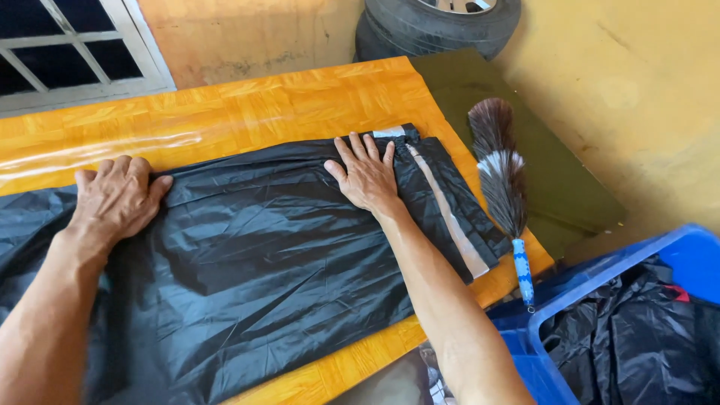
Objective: Cleaning a large black plastic cover with a duster and then folding it neatly on a table.
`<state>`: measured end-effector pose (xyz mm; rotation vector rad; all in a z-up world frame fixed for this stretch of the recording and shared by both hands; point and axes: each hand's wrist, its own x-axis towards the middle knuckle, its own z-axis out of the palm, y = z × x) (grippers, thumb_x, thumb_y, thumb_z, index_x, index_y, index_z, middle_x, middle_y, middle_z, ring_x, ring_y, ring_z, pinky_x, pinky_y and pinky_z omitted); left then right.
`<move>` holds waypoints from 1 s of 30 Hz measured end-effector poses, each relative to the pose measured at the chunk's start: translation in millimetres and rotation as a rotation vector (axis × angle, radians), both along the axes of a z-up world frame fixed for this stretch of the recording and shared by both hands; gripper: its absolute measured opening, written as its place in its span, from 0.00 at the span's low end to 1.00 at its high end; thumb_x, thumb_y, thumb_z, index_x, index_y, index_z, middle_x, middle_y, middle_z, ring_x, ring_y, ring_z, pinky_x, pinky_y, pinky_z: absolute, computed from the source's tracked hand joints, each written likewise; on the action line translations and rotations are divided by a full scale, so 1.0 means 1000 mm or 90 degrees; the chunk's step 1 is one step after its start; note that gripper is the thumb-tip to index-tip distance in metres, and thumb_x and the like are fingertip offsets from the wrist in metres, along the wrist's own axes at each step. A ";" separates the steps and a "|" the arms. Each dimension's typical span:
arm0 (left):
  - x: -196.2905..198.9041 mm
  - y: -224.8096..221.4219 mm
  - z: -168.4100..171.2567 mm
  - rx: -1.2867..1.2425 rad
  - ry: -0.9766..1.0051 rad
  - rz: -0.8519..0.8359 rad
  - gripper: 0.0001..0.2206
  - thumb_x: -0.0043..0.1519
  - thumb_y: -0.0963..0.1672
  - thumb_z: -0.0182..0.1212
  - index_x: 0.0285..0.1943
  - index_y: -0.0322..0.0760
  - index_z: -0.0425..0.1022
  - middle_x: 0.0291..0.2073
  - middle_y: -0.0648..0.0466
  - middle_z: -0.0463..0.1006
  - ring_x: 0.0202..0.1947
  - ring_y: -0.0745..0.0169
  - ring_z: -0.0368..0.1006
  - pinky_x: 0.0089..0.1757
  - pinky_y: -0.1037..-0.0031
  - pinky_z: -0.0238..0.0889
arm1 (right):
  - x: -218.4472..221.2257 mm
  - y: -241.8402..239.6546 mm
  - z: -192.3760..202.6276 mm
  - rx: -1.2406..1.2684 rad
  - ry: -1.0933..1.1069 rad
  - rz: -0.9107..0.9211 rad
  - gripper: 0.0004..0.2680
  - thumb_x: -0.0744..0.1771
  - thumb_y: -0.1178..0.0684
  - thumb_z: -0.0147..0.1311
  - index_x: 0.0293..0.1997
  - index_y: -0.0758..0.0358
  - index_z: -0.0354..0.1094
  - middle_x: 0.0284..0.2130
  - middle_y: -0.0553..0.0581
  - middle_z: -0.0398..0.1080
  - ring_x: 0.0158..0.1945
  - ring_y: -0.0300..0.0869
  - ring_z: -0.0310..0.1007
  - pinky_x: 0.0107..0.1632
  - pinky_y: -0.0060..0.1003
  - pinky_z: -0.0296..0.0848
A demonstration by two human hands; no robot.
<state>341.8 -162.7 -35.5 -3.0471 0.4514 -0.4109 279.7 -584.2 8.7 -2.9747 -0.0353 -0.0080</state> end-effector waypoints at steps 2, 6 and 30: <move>-0.006 0.004 0.010 0.071 -0.039 -0.011 0.25 0.73 0.60 0.41 0.47 0.41 0.72 0.44 0.51 0.81 0.54 0.47 0.76 0.52 0.50 0.64 | 0.003 0.000 -0.002 0.005 0.006 0.006 0.27 0.70 0.31 0.22 0.78 0.46 0.42 0.77 0.55 0.40 0.79 0.54 0.33 0.72 0.70 0.25; -0.009 0.005 0.018 0.013 0.119 0.046 0.25 0.75 0.59 0.38 0.53 0.38 0.70 0.43 0.39 0.84 0.48 0.38 0.80 0.51 0.54 0.68 | 0.012 -0.007 -0.009 -0.005 -0.014 0.034 0.27 0.70 0.30 0.22 0.78 0.46 0.43 0.77 0.55 0.41 0.79 0.54 0.33 0.72 0.71 0.27; -0.087 -0.131 0.031 -0.053 0.132 -0.182 0.43 0.52 0.70 0.42 0.77 0.62 0.58 0.78 0.53 0.55 0.78 0.38 0.43 0.58 0.22 0.35 | -0.035 -0.060 0.021 0.415 -0.233 0.035 0.27 0.69 0.31 0.36 0.69 0.62 0.61 0.70 0.63 0.59 0.75 0.51 0.55 0.73 0.54 0.50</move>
